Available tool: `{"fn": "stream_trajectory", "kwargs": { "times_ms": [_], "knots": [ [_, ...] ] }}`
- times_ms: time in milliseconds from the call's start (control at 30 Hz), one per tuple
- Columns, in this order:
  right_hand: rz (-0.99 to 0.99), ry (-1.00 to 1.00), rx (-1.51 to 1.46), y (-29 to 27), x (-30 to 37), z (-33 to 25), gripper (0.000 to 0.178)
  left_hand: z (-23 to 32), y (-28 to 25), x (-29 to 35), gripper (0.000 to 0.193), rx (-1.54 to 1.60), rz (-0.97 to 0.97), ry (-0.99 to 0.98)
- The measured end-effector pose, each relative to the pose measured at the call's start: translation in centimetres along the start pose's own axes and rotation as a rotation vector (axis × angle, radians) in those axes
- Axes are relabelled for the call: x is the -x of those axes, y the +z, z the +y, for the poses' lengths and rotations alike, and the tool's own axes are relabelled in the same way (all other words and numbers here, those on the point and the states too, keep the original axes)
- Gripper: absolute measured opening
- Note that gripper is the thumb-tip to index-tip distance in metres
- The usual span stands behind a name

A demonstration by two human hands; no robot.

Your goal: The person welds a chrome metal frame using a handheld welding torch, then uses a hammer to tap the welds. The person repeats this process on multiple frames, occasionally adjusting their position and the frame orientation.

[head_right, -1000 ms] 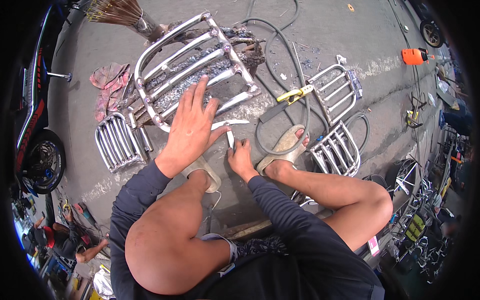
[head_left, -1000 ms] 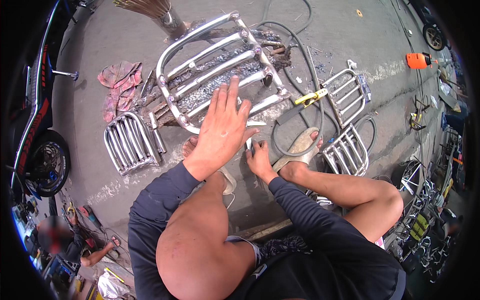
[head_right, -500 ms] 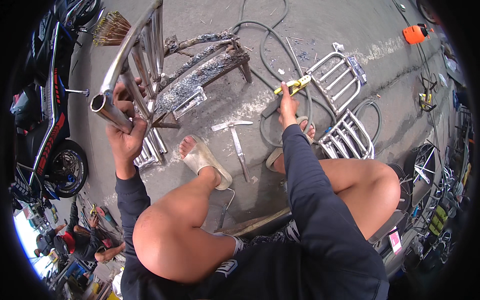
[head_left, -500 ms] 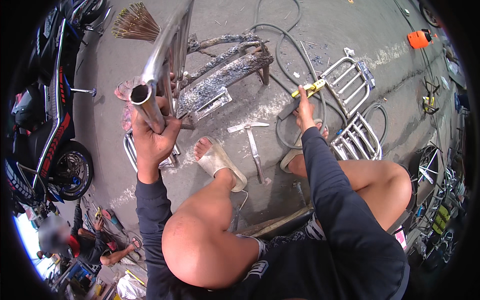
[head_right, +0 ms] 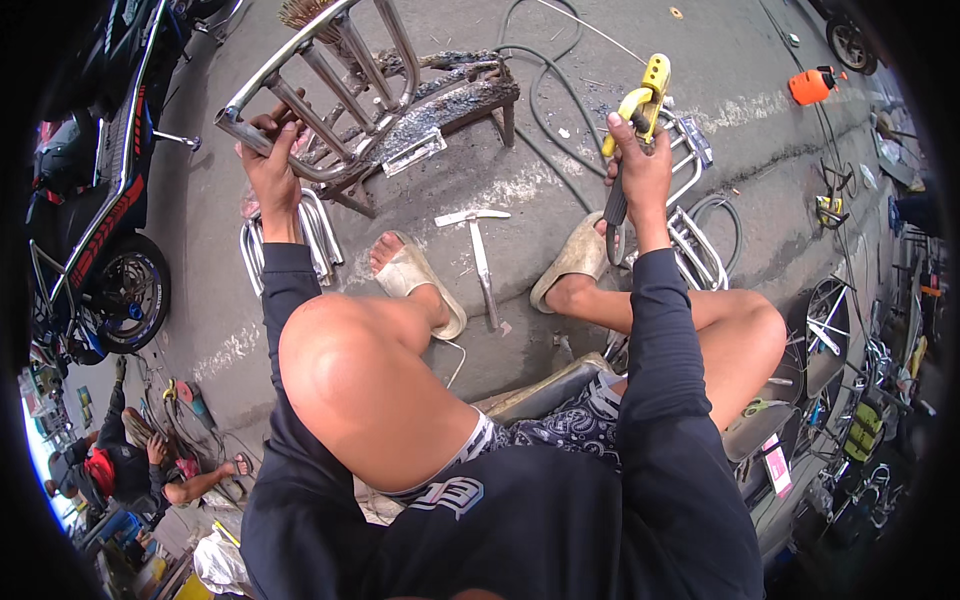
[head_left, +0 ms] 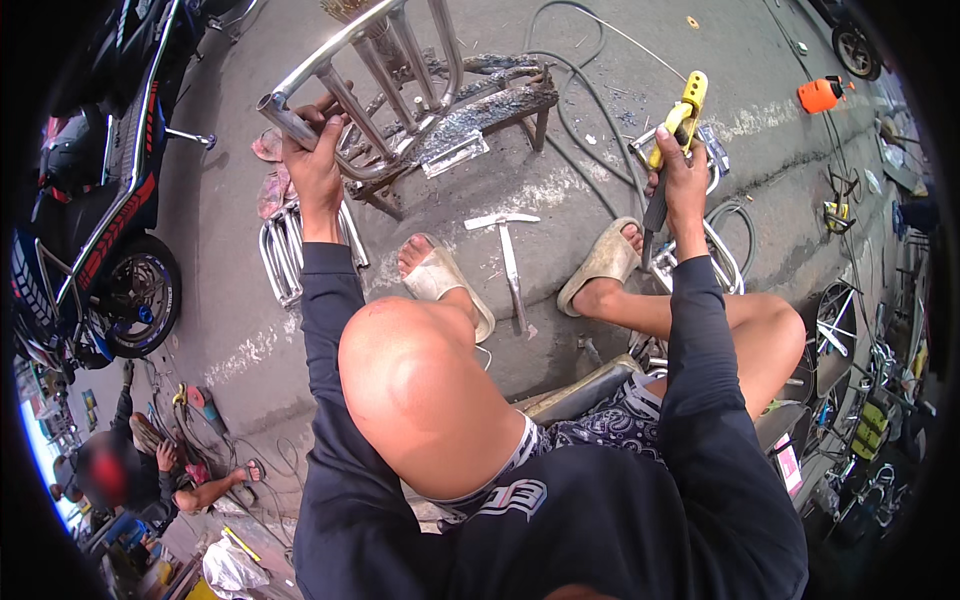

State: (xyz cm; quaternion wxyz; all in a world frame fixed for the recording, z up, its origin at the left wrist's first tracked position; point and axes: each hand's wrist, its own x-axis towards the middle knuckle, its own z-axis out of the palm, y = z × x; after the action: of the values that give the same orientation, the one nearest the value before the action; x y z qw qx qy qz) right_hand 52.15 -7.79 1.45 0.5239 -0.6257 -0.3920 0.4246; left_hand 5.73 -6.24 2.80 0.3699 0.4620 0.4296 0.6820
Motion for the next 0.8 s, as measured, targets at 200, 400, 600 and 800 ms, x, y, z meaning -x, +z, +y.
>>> {"fn": "stream_trajectory", "kwargs": {
  "times_ms": [200,400,600,800],
  "knots": [
    [-0.16,-0.181,0.63,-4.6,6.0,-8.8,0.096,-1.4,0.8,0.4,0.023,-0.107,0.007,0.096],
    [-0.346,-0.19,0.636,-2.6,9.3,-9.1,0.1,4.7,1.4,-0.8,0.048,-0.17,-0.025,0.11],
    [-0.384,-0.223,0.644,0.9,10.7,-7.6,0.106,9.9,1.4,-3.1,0.063,-0.847,-0.265,0.078],
    [-0.372,-0.336,0.654,1.9,12.1,-8.3,0.109,12.7,3.0,-6.9,0.058,-1.226,-0.64,-0.132]
  ]
}}
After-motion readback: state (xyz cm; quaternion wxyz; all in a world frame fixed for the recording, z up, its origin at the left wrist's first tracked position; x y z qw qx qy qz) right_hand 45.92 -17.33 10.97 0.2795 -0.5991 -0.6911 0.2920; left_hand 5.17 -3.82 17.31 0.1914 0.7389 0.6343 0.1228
